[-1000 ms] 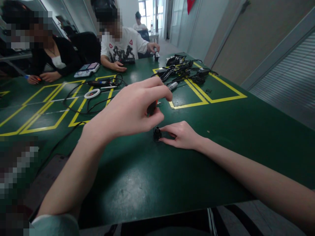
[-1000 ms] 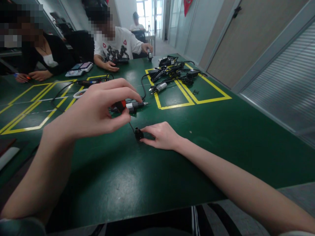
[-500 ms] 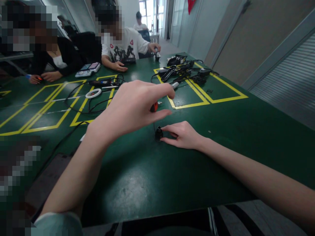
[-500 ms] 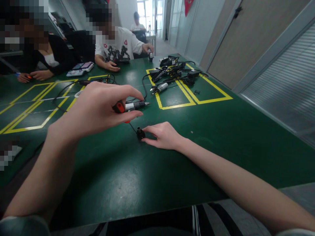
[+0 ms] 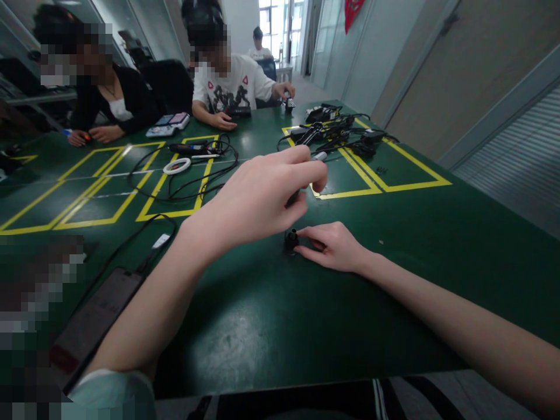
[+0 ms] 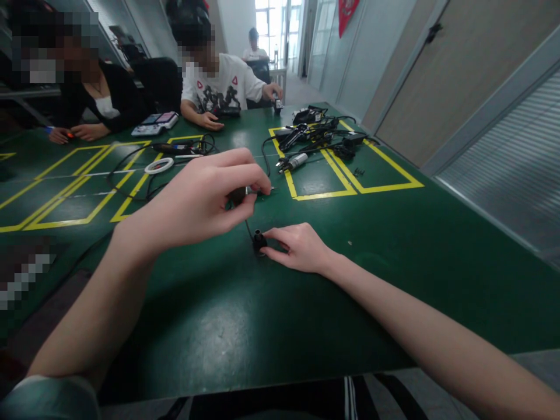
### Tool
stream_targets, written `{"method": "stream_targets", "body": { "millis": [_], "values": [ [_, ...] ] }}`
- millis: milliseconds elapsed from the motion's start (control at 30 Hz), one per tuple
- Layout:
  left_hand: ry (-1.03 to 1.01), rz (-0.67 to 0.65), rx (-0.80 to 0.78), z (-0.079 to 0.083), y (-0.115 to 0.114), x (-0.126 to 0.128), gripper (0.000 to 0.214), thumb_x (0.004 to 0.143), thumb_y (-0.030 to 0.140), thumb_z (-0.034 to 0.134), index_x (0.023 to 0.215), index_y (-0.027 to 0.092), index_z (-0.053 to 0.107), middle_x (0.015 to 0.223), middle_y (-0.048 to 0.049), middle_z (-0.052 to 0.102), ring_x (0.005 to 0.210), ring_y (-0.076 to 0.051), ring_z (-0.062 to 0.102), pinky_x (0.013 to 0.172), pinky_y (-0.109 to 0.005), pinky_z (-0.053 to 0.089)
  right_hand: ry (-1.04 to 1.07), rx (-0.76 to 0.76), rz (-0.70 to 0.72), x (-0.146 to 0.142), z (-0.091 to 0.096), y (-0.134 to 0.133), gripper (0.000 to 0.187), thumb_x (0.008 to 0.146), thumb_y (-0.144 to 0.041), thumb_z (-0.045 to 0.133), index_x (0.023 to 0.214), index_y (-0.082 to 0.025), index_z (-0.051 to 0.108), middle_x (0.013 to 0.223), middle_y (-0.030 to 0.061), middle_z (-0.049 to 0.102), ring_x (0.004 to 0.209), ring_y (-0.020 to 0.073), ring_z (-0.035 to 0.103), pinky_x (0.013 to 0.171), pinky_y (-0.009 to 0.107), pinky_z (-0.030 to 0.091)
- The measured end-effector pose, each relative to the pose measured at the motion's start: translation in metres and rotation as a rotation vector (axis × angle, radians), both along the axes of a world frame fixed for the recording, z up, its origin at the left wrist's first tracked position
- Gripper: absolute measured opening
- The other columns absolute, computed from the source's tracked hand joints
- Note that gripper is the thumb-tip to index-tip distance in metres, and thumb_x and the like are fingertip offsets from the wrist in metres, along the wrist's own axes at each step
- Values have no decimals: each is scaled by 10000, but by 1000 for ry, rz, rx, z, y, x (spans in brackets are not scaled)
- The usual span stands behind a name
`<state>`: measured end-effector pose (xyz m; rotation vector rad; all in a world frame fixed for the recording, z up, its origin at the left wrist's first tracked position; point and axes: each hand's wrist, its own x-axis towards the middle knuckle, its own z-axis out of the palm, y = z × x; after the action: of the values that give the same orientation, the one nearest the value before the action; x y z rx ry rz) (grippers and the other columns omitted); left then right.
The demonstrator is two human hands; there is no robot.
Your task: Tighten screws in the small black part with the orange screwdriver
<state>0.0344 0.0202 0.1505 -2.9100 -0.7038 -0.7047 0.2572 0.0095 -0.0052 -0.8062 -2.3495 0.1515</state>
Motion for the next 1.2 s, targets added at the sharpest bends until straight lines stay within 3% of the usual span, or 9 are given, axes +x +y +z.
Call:
{"method": "stream_targets", "body": {
  "millis": [200, 400, 533, 700, 1000, 1200],
  "values": [
    [-1, -19, -9, 0, 0, 1, 251, 908, 118, 536, 1053, 199, 724, 935, -44, 747, 820, -177, 684, 706, -283, 467, 30, 20, 23, 0, 0, 0, 274, 1048, -377, 630, 1063, -135, 757, 611, -15, 669, 472, 124, 557, 521, 259, 371],
    [30, -13, -35, 4, -5, 0, 308, 841, 89, 534, 1062, 164, 735, 1009, -80, 721, 859, -195, 665, 712, -298, 478, 11, 5, 21, 0, -1, 0, 277, 1058, -382, 606, 1068, -146, 751, 626, -18, 672, 478, 120, 546, 527, 257, 358],
    [12, 0, -13, 4, -4, -1, 286, 876, 88, 533, 1059, 171, 735, 1076, -92, 691, 862, -191, 652, 706, -299, 486, 14, 2, 3, 1, -3, 0, 289, 1058, -394, 603, 1084, -149, 754, 630, -18, 675, 483, 118, 546, 540, 255, 369],
    [10, -7, -6, 3, -4, -1, 266, 926, 113, 521, 1078, 183, 728, 1031, -77, 700, 842, -182, 654, 670, -281, 458, -4, -10, -8, 0, -3, 0, 293, 1057, -407, 600, 1084, -161, 756, 623, -17, 677, 489, 124, 555, 550, 258, 381],
    [14, -19, -20, 3, -7, -1, 352, 858, 101, 530, 1132, 187, 734, 1016, -70, 710, 857, -194, 657, 689, -294, 480, -14, -56, -2, 1, 0, -1, 261, 1071, -375, 571, 1076, -177, 740, 653, -9, 694, 507, 136, 572, 557, 268, 374],
    [16, -25, -20, 2, -4, 0, 324, 900, 94, 520, 1131, 176, 732, 1040, -83, 712, 856, -193, 664, 701, -302, 479, 6, -39, -2, 1, 0, -2, 287, 1071, -381, 573, 1104, -160, 753, 647, -12, 695, 493, 128, 564, 558, 262, 383]
  ]
}}
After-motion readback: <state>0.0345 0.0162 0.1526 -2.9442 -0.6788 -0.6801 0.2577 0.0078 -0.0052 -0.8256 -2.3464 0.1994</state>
